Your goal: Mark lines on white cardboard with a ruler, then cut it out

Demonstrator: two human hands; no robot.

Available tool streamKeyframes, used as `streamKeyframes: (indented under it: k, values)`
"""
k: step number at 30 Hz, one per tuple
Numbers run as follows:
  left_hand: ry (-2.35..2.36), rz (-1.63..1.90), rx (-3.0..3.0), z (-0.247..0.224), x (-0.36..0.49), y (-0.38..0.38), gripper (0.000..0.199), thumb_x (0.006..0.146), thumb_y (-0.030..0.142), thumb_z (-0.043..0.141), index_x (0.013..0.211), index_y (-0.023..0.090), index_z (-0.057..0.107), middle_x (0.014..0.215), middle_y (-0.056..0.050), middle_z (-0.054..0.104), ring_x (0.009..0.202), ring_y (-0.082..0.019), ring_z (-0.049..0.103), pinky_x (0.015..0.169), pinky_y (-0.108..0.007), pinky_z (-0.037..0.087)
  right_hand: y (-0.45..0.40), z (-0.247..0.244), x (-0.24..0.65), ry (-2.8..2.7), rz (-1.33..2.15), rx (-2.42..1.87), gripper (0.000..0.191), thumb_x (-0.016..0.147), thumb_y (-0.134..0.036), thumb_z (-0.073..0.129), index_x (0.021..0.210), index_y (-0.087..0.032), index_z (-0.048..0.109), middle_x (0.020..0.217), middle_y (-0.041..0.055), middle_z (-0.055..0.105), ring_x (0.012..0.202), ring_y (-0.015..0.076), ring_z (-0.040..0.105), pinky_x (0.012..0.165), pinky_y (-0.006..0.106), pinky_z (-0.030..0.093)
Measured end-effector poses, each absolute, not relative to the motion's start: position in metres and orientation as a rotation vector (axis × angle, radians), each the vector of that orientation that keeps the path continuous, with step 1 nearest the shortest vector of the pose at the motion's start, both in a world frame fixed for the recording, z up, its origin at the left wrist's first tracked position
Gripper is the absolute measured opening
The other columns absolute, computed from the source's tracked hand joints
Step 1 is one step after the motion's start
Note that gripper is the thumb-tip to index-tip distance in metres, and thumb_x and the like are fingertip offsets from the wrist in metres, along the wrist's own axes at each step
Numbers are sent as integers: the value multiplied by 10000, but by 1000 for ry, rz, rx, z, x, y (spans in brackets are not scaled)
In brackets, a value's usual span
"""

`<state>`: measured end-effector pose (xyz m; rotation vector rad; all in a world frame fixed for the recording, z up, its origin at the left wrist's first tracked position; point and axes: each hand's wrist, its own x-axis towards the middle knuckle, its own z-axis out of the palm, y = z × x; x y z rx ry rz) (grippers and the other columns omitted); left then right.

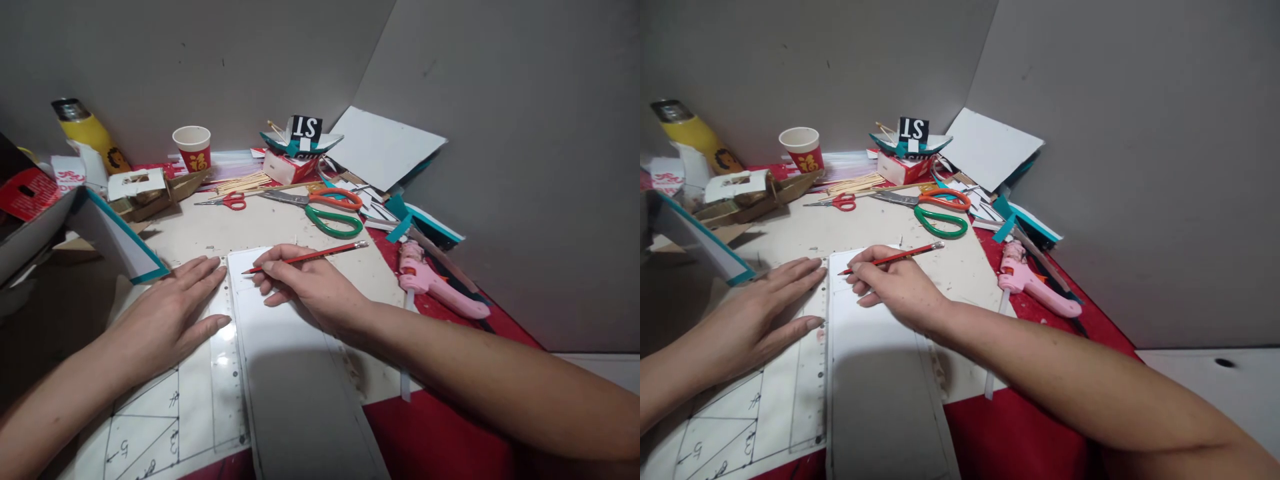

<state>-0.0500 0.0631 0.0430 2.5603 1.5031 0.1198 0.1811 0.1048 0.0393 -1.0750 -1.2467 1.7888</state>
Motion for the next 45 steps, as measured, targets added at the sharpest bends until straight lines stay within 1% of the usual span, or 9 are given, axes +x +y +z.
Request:
streamKeyframes:
  k: [11,17,20,27,34,36,39,42,45]
  values:
    - [1494,106,2548,45,-49,59,686,948,576,407,1480,143,427,1561,-143,394,1446,-309,334,1141,-499,352,105,43,179,-1272,1770,-1122,81,817,-241,644,857,-171,649,829,44,677,737,130,620,572,210,539]
    - [1590,100,2513,45,-49,58,732,928,573,443,1494,112,394,1583,-218,318,1442,-360,324,1113,-518,375,104,43,178,-1190,1766,-1118,95,805,-263,676,849,-180,665,814,41,680,724,134,625,562,219,561]
    - [1620,99,2462,45,-50,60,764,914,574,468,1508,106,358,1573,-238,323,1447,-376,302,1111,-538,365,105,52,183,-1183,1760,-1088,111,833,-265,658,894,-179,693,837,50,680,746,145,634,555,224,578]
    - [1561,324,2298,47,-49,69,788,822,472,650,1486,170,351,1467,-165,457,1345,-346,434,1081,-503,407,105,86,204,-1353,1592,-970,206,953,-293,558,1041,-193,715,941,75,723,853,172,685,624,244,615]
    - [1560,517,2244,41,-49,66,858,774,461,718,1487,209,312,1429,-164,432,1307,-351,443,1063,-538,406,107,68,197,-1523,1677,-1038,414,975,-472,489,1073,-141,716,917,103,675,808,174,644,605,262,605]
    - [1532,565,2283,40,-50,65,848,772,459,724,1480,232,317,1412,-152,442,1309,-351,437,1058,-541,410,109,64,194,-1551,1694,-1043,406,980,-447,474,1079,-134,712,885,91,650,782,166,625,580,254,597]
    - [1496,635,2291,40,-50,64,850,760,458,742,1473,258,324,1392,-139,453,1294,-349,451,1049,-540,414,110,62,192,-1526,1711,-1040,290,958,-330,502,1095,-155,688,845,62,638,747,155,618,554,244,586]
    - [1503,698,2205,43,-46,63,808,753,414,753,1451,279,369,1349,-116,478,1134,-296,556,974,-493,470,108,60,192,-1439,1722,-1030,196,911,-264,548,1021,-171,682,838,48,657,720,141,622,543,224,573]
    - [1516,782,1907,47,-42,63,648,800,346,701,1394,275,452,1136,-63,574,795,-175,592,734,-354,525,109,57,196,-1376,1704,-1013,176,889,-280,584,955,-158,691,852,57,678,704,133,627,534,215,567]
